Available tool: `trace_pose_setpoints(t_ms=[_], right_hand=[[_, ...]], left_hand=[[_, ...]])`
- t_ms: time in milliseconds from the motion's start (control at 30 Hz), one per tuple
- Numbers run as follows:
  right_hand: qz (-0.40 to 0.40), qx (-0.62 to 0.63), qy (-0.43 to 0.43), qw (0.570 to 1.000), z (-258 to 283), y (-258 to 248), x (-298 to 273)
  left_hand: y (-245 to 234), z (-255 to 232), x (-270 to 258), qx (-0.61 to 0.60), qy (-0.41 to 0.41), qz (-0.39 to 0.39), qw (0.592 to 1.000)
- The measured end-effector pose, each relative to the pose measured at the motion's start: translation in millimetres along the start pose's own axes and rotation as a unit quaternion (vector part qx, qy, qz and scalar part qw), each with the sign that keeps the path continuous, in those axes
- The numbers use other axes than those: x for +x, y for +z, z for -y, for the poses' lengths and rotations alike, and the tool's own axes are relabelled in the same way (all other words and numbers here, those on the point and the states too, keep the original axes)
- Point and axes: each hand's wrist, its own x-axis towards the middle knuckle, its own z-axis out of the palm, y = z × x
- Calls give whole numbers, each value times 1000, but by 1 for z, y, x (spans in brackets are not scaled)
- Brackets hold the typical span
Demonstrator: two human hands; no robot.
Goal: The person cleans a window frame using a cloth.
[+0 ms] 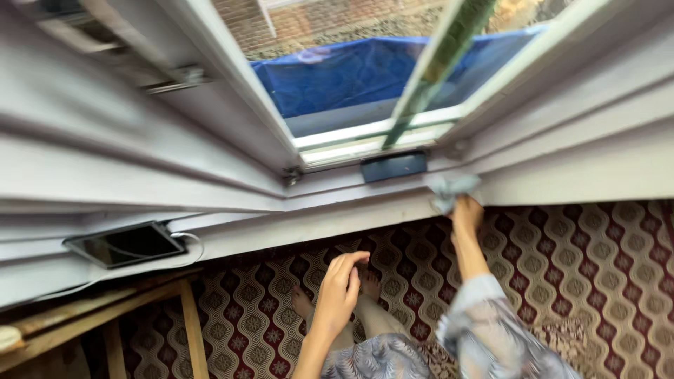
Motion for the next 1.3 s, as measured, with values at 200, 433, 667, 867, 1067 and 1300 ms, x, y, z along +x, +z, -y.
trace_pose_setpoints(t_ms=[200, 433, 667, 867, 1067, 1300], right_hand=[[-5, -272, -269, 924, -51, 34, -20], [50, -283, -387, 877, -50, 151, -155], [182, -313, -486, 795, -36, 207, -240], [667, 12, 150, 730, -1, 252, -308], [757, -79, 84, 643, 35, 248, -441], [709, -241, -351, 562, 53, 277, -598]], left_hand=[[-8, 50, -46, -21, -55, -63, 996], [-1, 87, -94, -83, -153, -138, 975], [-26, 131, -142, -153, -228, -177, 945], [-73, 179, -187, -107, -204, -328, 916], [-157, 210, -246, -144, -240, -443, 852], [-240, 205, -338, -280, -266, -421, 821]])
